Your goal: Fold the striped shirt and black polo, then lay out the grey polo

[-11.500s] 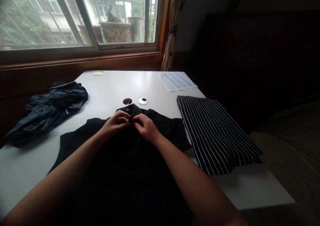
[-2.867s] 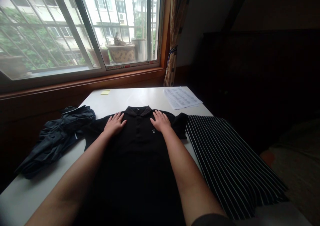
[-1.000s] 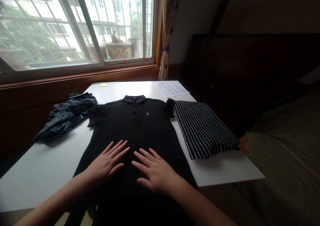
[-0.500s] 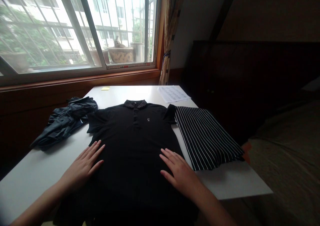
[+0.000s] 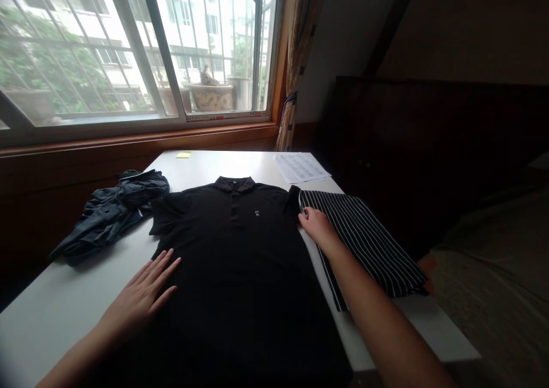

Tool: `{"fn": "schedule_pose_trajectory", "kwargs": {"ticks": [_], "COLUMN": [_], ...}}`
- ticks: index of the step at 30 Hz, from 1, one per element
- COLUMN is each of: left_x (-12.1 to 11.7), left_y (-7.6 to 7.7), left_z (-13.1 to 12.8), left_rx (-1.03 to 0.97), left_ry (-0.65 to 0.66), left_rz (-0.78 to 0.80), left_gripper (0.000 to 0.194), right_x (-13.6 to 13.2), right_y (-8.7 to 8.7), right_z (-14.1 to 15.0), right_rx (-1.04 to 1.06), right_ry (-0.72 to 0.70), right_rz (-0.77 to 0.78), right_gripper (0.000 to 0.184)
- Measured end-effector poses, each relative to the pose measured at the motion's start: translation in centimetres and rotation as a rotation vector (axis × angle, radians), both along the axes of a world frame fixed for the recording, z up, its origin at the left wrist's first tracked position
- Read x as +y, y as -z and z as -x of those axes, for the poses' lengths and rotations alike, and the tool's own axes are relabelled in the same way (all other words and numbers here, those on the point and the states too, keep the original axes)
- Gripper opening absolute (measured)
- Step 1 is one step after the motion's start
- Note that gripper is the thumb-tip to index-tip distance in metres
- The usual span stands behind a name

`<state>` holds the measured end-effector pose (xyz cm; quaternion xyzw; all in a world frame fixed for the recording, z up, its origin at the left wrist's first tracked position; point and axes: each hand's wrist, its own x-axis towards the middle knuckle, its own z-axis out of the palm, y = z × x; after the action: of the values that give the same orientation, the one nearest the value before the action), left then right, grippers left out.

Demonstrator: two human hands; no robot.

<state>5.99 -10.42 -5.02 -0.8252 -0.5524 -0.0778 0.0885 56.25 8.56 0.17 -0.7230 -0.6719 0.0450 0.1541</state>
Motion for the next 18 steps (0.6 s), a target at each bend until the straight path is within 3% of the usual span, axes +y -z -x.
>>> {"fn": "schedule_pose_trajectory", "kwargs": {"ticks": [4,7,13,18], "left_x": [0.0,0.0,-0.1,0.0], "left_y": [-0.1,-0.1,-0.1,-0.1], "left_z": [-0.1,-0.1,-0.1,-0.1], "left_rx": [-0.017,-0.013,0.023,0.028], "left_ry": [-0.011,-0.013,-0.009,0.003], "left_rz": [-0.001,-0.001,0.008,-0.009], "left_gripper": [0.07,0.069,0.071,0.07], "right_x": [1.9,2.8,5.8,6.4], "right_y": [0.5,1.0,1.5,0.9], "right_z": [1.9,3.0,2.5,1.8], "right_rx": [-0.224,-0.197,0.329,0.565], "right_ry": [0.029,0.069,0.201,0.122], "right_rz": [-0.049,-0.019,0.072,0.147], "right_gripper": [0.034,0.039,0.057,0.044]}}
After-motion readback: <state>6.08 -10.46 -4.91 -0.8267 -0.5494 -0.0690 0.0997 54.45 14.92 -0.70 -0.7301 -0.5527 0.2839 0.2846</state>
